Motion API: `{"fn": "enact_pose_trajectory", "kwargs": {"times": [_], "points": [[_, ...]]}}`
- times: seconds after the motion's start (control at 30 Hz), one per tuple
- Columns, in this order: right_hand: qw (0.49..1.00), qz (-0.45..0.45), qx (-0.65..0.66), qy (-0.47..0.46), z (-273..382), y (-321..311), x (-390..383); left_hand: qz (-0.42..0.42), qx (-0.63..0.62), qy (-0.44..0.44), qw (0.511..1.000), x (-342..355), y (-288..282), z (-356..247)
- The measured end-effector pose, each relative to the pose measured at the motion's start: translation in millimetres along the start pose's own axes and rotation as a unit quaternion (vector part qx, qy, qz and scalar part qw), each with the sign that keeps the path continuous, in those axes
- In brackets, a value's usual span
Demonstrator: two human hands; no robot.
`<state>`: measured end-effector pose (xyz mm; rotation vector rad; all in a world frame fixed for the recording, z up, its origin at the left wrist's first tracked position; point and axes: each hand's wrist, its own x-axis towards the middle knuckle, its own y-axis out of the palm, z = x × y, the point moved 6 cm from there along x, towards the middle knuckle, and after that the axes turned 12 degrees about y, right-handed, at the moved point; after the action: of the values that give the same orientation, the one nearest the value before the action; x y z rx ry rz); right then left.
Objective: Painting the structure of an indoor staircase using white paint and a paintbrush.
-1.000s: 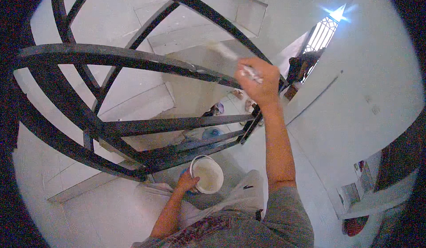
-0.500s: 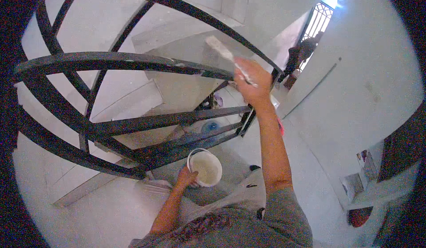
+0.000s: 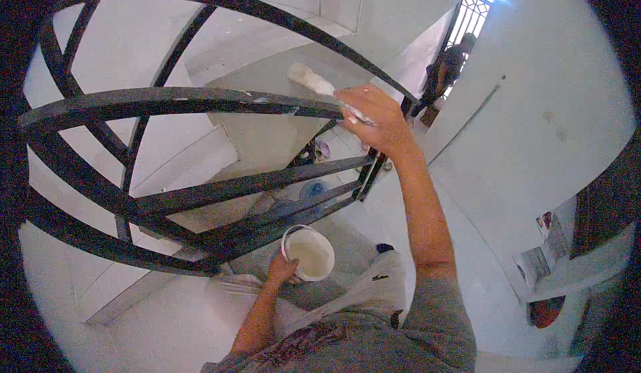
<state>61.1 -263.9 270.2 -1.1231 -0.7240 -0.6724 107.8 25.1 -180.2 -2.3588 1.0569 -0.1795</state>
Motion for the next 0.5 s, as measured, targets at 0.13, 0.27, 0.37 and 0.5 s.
{"fn": "enact_pose_trajectory", "kwargs": {"times": [0.13,0.27,0.37,0.5], "points": [[0.993,0.117,-0.022,0.021,-40.9,7.8,-11.7,0.008,-0.024,-0.013,1.000,1.4,-2.5,3.6],[0.970,0.194,-0.149,0.015,-40.2,-8.8,-16.3,0.004,-0.022,0.003,1.000,5.1,-0.9,14.3],[0.986,0.142,-0.077,-0.028,2.5,-17.9,3.9,0.001,0.033,-0.023,0.999,4.1,0.0,35.7],[0.994,0.006,-0.073,-0.081,19.9,-9.0,18.5,0.001,-0.080,-0.060,0.995,3.7,11.6,69.9]]}}
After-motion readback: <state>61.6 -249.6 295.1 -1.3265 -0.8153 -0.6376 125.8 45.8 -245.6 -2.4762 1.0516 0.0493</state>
